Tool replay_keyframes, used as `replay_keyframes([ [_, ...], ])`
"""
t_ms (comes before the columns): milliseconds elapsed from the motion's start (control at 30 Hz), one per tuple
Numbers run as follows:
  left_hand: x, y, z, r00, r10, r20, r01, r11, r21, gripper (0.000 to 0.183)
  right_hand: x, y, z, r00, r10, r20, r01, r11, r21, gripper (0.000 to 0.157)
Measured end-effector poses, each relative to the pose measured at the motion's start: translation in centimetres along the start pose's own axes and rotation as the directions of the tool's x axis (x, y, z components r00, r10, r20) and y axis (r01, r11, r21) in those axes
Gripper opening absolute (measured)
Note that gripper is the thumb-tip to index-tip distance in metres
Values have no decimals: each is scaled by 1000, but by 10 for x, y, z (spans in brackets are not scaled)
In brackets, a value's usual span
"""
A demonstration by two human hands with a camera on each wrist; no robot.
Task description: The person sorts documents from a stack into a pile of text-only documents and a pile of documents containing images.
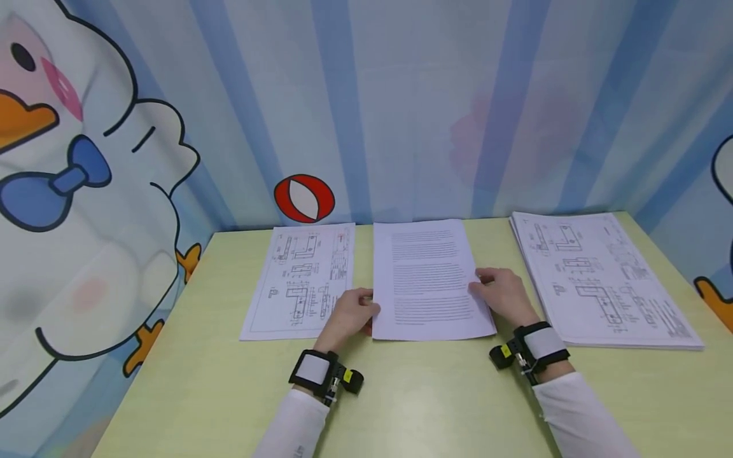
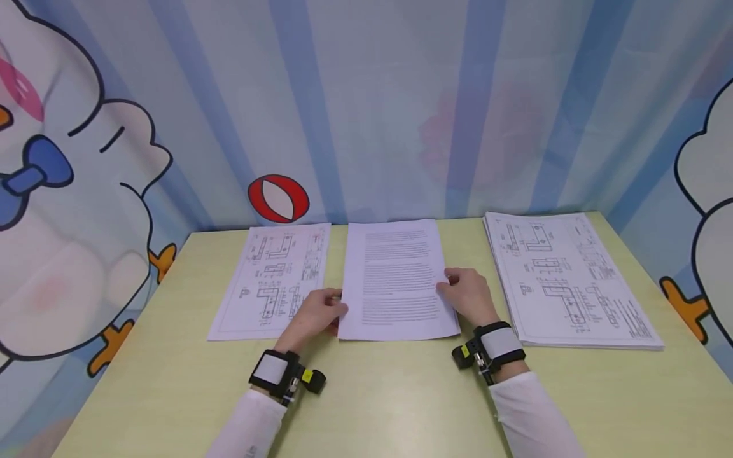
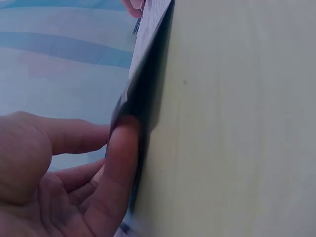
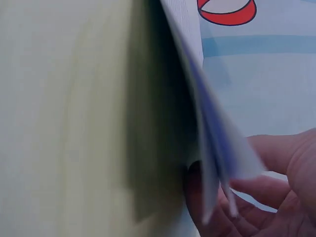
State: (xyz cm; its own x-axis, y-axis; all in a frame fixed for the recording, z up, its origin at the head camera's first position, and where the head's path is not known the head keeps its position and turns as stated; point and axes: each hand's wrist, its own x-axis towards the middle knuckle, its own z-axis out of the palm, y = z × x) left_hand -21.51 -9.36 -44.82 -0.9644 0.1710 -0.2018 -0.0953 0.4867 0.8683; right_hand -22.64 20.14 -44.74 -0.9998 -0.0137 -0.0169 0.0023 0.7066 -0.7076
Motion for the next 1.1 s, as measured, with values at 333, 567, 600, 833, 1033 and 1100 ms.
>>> replay_keyframes([
  [333,4,1,-2,991,-2,-133,18,993,115,37,-9,-1,-33,993,-99,57,104,990,-98,50],
  [567,11,20,11,990,60,-131,-47,994,99,37,-19,8,-70,979,-205,10,204,969,-140,53],
  [600,13,23,14,990,76,-116,-67,995,78,37,-21,10,-76,978,-209,7,208,967,-147,54],
  [833,17,51,51,978,208,-8,-208,978,-14,38,-32,37,-108,984,-179,-9,174,962,-211,66],
  [1033,16,74,99,962,263,73,-266,964,29,39,-30,69,-125,998,-55,11,56,962,-266,90],
  [1100,17,82,114,959,270,92,-272,962,11,40,-29,79,-129,1000,-25,6,26,962,-272,95],
])
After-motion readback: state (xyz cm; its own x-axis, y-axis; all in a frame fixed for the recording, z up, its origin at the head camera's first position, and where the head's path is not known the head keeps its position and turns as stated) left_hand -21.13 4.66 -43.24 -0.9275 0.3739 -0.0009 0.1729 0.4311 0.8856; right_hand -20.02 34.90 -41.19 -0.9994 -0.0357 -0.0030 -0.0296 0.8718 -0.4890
